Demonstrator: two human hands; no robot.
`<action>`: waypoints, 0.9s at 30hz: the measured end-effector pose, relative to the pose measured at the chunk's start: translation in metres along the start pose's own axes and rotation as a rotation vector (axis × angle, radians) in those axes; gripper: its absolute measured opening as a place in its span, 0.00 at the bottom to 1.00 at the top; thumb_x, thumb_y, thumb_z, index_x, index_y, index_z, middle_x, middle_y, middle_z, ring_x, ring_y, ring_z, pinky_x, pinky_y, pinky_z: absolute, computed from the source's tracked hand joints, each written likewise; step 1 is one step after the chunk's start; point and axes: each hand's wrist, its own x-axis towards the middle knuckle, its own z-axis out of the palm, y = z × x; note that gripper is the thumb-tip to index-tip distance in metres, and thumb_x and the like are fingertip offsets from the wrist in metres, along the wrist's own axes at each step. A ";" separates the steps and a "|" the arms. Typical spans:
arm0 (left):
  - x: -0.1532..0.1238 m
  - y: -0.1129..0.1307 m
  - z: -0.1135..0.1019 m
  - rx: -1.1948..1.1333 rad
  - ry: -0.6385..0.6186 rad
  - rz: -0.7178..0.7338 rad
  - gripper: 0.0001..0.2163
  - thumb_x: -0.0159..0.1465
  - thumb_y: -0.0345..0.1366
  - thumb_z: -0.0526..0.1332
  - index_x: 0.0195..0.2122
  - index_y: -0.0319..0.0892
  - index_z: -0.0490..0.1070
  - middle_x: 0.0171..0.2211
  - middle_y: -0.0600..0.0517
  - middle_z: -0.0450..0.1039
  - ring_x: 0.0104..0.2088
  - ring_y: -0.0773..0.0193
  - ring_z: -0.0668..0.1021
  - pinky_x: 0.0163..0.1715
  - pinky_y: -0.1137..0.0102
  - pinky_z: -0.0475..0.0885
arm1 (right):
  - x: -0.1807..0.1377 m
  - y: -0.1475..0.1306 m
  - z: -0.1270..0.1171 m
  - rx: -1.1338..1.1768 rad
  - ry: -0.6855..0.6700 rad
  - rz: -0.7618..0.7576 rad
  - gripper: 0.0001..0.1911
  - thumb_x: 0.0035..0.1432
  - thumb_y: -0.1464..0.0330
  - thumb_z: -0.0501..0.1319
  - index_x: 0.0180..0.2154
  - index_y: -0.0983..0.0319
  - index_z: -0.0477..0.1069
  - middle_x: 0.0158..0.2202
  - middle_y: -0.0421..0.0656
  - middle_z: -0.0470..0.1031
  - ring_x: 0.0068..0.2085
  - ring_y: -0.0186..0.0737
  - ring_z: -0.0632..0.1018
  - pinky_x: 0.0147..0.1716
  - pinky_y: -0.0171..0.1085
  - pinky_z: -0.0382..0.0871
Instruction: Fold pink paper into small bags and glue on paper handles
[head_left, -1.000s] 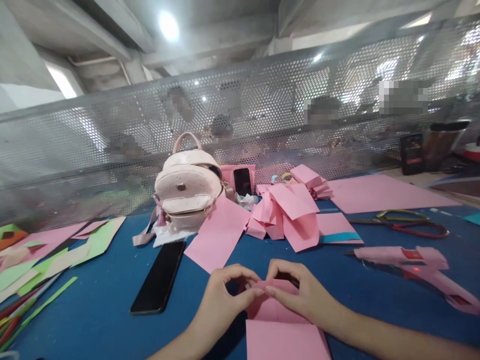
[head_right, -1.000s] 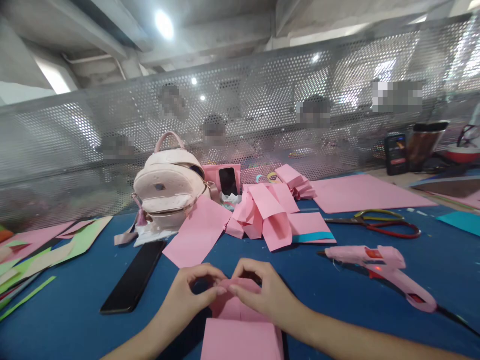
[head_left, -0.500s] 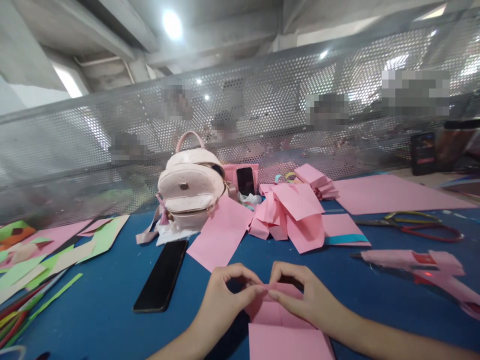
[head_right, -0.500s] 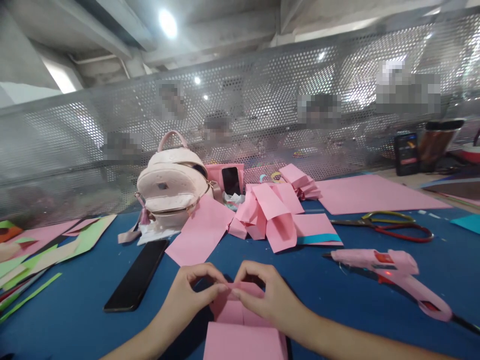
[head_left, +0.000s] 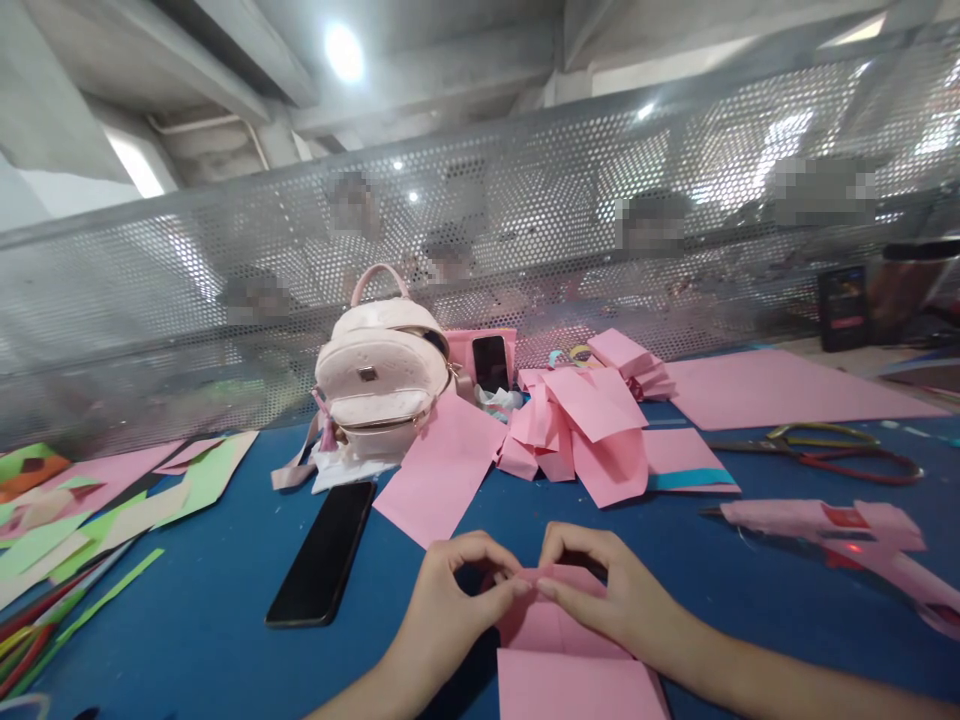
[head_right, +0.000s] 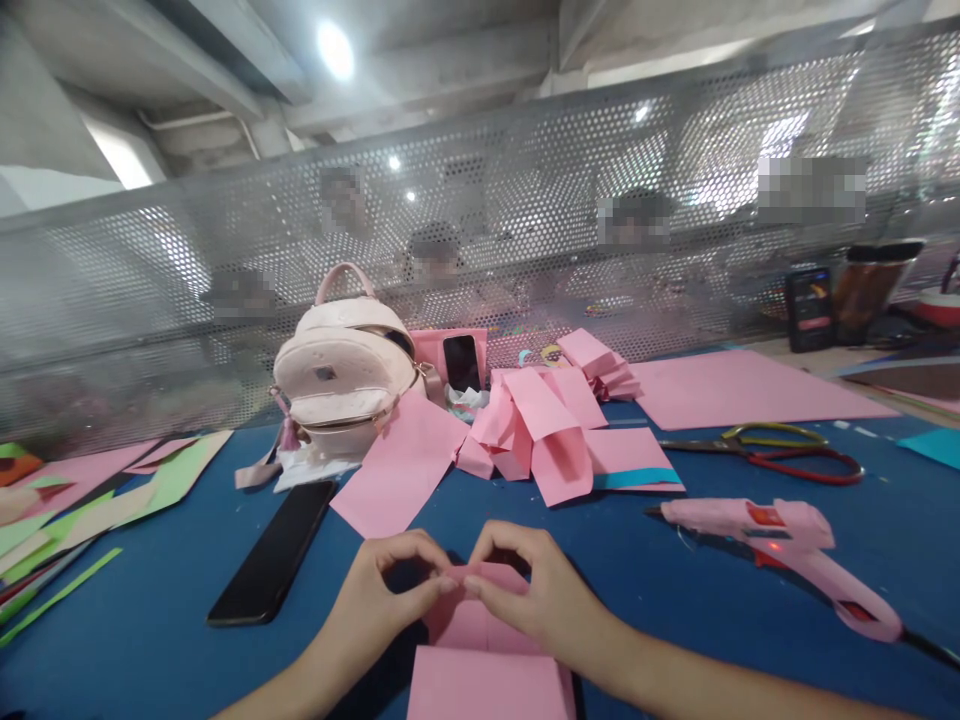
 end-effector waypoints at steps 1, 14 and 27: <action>0.000 0.000 0.000 -0.001 -0.002 0.002 0.03 0.55 0.33 0.67 0.26 0.41 0.78 0.25 0.51 0.75 0.28 0.65 0.74 0.31 0.72 0.67 | 0.000 0.000 0.000 0.003 -0.001 0.004 0.07 0.56 0.67 0.63 0.28 0.61 0.69 0.27 0.38 0.71 0.31 0.37 0.71 0.32 0.35 0.64; 0.001 0.002 -0.004 0.031 0.034 0.044 0.04 0.56 0.29 0.65 0.27 0.41 0.79 0.26 0.52 0.77 0.30 0.64 0.75 0.34 0.72 0.68 | 0.000 0.000 0.000 0.002 0.000 -0.007 0.07 0.57 0.68 0.61 0.28 0.61 0.68 0.27 0.38 0.70 0.30 0.36 0.70 0.31 0.34 0.63; 0.005 0.002 -0.010 0.012 0.092 0.115 0.04 0.59 0.30 0.65 0.29 0.42 0.80 0.29 0.51 0.78 0.33 0.62 0.78 0.36 0.70 0.70 | 0.001 0.001 0.000 -0.032 0.009 0.014 0.06 0.55 0.67 0.61 0.28 0.61 0.69 0.27 0.39 0.70 0.32 0.38 0.71 0.32 0.36 0.64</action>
